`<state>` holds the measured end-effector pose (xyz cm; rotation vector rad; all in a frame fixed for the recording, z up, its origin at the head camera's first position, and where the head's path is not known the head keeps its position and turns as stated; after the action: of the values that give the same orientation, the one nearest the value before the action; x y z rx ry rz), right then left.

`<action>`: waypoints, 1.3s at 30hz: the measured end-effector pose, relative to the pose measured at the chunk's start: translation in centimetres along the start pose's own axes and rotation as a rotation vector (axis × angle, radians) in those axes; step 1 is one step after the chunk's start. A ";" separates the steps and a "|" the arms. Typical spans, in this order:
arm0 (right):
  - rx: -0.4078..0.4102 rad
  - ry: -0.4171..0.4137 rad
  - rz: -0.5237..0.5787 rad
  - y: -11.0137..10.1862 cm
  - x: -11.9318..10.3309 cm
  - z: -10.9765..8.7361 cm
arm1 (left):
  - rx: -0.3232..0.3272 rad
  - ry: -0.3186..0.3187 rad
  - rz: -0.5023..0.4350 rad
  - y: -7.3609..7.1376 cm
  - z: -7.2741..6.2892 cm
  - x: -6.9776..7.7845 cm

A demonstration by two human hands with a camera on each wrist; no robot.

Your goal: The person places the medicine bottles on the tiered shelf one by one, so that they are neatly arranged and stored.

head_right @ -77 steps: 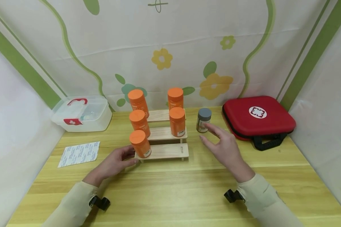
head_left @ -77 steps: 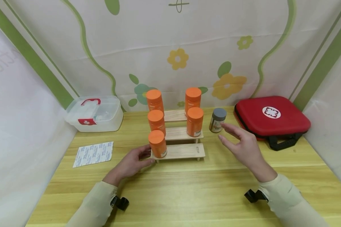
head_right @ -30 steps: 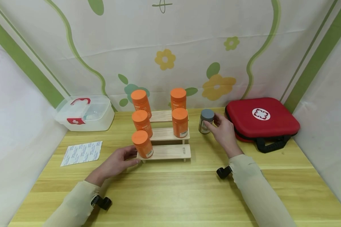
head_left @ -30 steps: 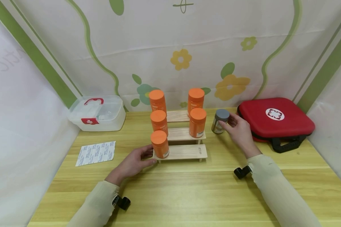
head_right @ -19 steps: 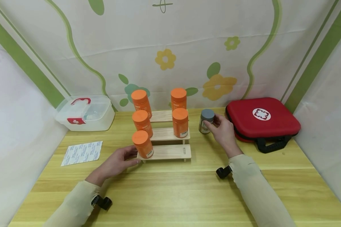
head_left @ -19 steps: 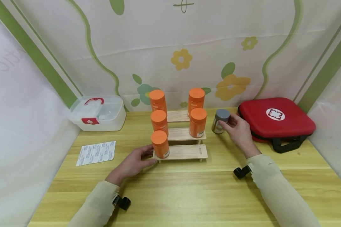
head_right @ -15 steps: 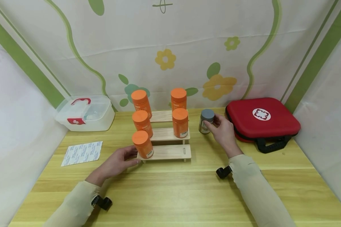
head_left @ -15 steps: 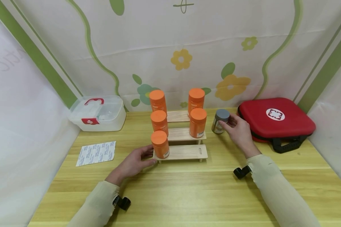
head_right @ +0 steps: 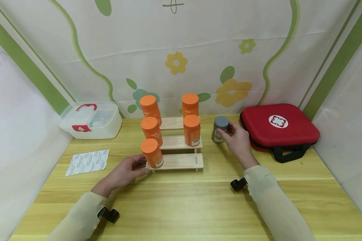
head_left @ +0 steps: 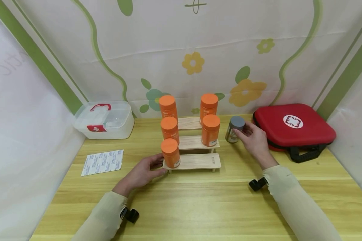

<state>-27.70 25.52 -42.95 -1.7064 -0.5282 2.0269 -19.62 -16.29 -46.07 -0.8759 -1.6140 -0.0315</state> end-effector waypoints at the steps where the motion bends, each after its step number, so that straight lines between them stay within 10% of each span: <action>1: 0.002 -0.003 0.003 0.0 0.0 -0.1 | 0.000 0.000 0.001 0.0 0.0 0.0; 39: 0.084 -0.255 -0.020 -3.1 -5.3 -5.4 | 0.001 -0.012 0.009 -0.1 0.0 -0.2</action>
<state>-21.32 25.23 -37.76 -1.3975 -0.5302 2.2336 -19.67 -16.44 -46.19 -0.8835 -1.6217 -0.0189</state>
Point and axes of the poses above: each hand's wrist, its own z-axis towards the middle knuckle, its own y-axis out of the palm, x = y × z, the point moved 6 cm from there along z, towards the middle knuckle, and after that the axes turned 8 degrees about -x, right-handed, at the moved point
